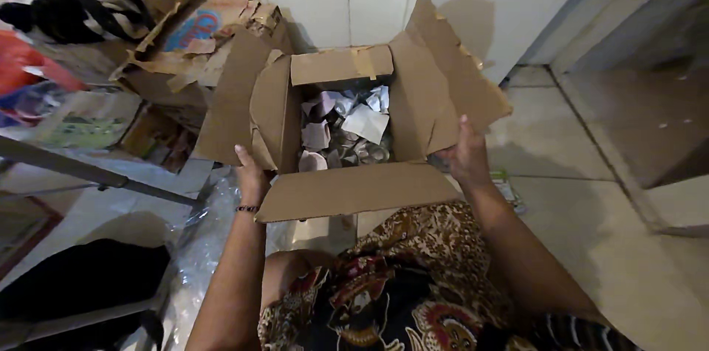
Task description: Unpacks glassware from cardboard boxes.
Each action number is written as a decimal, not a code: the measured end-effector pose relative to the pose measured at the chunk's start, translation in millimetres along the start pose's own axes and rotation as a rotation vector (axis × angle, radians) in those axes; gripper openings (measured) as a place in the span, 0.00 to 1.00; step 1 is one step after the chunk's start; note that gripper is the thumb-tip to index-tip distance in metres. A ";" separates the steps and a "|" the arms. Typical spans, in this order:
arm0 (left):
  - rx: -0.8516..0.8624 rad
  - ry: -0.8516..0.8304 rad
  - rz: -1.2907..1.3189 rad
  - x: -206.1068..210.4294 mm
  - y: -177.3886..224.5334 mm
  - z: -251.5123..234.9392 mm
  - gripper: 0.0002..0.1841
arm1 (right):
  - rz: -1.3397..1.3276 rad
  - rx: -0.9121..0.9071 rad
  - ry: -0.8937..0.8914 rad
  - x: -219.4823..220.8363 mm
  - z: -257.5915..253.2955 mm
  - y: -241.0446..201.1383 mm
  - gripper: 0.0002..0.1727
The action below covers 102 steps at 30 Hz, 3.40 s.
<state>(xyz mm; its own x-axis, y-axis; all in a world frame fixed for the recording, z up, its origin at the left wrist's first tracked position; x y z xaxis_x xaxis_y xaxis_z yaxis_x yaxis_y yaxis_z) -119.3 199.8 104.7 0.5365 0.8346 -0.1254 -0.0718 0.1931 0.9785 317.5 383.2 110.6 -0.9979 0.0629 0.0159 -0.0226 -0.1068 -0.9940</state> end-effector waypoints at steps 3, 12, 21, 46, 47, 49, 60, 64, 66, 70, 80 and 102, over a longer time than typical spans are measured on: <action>-0.015 -0.016 0.109 1.1 -2.6 -2.4 0.38 | -0.059 -0.026 0.010 -1.4 -0.2 0.7 0.30; -0.026 -0.046 0.212 1.3 -6.6 0.9 0.35 | 0.175 -0.054 -0.019 -7.9 0.0 -9.5 0.28; 0.072 -0.047 0.005 2.6 8.7 12.3 0.36 | 0.905 -0.739 0.208 -19.8 39.2 -105.7 0.36; 0.772 0.083 0.132 -12.2 -9.8 -10.6 0.34 | 1.722 -0.597 -0.691 190.8 -87.6 -29.3 0.31; 0.775 0.082 0.129 -11.1 -9.8 -9.4 0.41 | 1.706 -0.591 -0.676 197.6 -91.8 -22.4 0.32; 0.810 0.108 0.099 -9.0 -6.4 -3.4 0.50 | 1.640 -0.597 -0.596 206.4 -100.0 -18.6 0.36; 0.836 0.075 0.256 0.0 -16.5 6.3 0.60 | 1.305 -0.881 -0.254 239.8 -166.8 -96.6 0.58; 0.801 0.062 0.264 -2.4 -20.6 2.6 0.61 | 1.347 -0.748 -0.298 261.8 -199.5 -105.2 0.66; 0.781 0.051 0.282 -4.1 -24.9 0.1 0.62 | 1.393 -0.676 -0.346 270.9 -216.3 -106.9 0.68; 0.730 0.022 0.326 -4.6 -31.1 -4.6 0.63 | 1.508 -0.543 -0.478 286.3 -223.6 -125.5 0.68; 0.779 -0.025 0.262 -7.0 -31.7 -6.4 0.59 | 1.479 -0.579 -0.473 316.4 -256.3 -109.9 0.76; 0.751 -0.037 0.255 -11.8 -36.9 -10.6 0.62 | 1.447 -0.508 -0.593 321.1 -291.2 -21.1 0.28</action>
<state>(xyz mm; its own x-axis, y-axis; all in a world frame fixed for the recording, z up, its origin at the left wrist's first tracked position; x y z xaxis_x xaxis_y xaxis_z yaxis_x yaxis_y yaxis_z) -132.0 188.3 68.4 0.6081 0.7862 0.1100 0.3835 -0.4122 0.8264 15.3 694.6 105.2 -0.0558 -0.1722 -0.9835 0.7945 0.5890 -0.1482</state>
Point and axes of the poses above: each hand's wrist, its own z-axis away from the middle knuckle, its own x-axis out of the palm, y = z × x, the point moved 10 cm from there along -z, towards the middle knuckle, and after that the axes turned 3 degrees about z, right-handed, at the moved point
